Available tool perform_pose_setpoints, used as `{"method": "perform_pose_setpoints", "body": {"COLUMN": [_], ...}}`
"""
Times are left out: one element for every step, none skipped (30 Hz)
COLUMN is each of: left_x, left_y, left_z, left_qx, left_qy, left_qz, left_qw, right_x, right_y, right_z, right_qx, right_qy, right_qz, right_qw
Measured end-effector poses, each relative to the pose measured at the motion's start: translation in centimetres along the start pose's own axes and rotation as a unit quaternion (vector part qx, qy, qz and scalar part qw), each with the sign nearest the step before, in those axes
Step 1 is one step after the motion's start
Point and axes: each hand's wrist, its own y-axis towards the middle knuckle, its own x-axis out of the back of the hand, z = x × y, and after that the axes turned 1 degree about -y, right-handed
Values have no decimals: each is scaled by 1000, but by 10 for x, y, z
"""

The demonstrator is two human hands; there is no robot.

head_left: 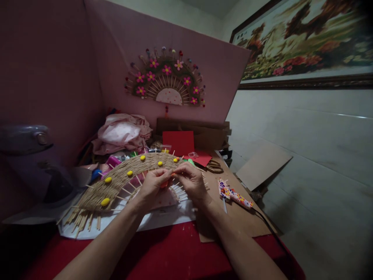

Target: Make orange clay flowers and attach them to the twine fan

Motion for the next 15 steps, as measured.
{"method": "perform_pose_setpoints", "body": {"left_x": [-1, -1, -2, -2, -3, -3, -3, -4, -4, -4, -4, -4, -5, -5, -5], "left_y": [0, 0, -1, -1, -1, -1, -1, -1, -1, -2, -2, -2, -2, -2, -2], "left_z": [0, 1, 1, 1, 1, 0, 0, -1, -1, -2, -2, -2, -2, -1, -1], "left_qx": [1, 3, 4, 2, -3, -8, -11, -11, -10, -10, -11, -12, -10, -3, 6], "left_qy": [3, 7, 12, 17, 18, 15, 8, 1, -5, -8, -8, -8, -10, -14, -17], "left_qz": [-6, -8, -8, -6, -4, -3, -4, -6, -7, -6, -4, -3, -5, -10, -14], "left_qw": [1000, 1000, 1000, 1000, 1000, 1000, 1000, 1000, 1000, 1000, 1000, 1000, 1000, 1000, 1000], "right_x": [1, 1, 1, 2, 2, 2, 2, 2, 2, 2, 2, 1, 1, 0, 0], "right_y": [0, 0, 0, 0, 0, 0, 0, 0, 0, 0, 0, 0, 0, 0, 0], "right_z": [0, 1, 1, 0, -1, -1, -2, -4, -5, -5, -6, -6, -5, -5, -5], "right_qx": [-4, -7, -8, -7, -4, -1, -2, -8, -18, -28, -36, -39, -38, -35, -32], "right_qy": [-8, -15, -20, -22, -20, -13, -3, 8, 17, 22, 23, 22, 21, 21, 22], "right_qz": [-4, -9, -12, -13, -12, -8, -5, -4, -4, -3, 0, 3, 4, 4, 0], "right_qw": [1000, 1000, 1000, 1000, 1000, 1000, 1000, 1000, 1000, 999, 999, 999, 999, 999, 999]}}
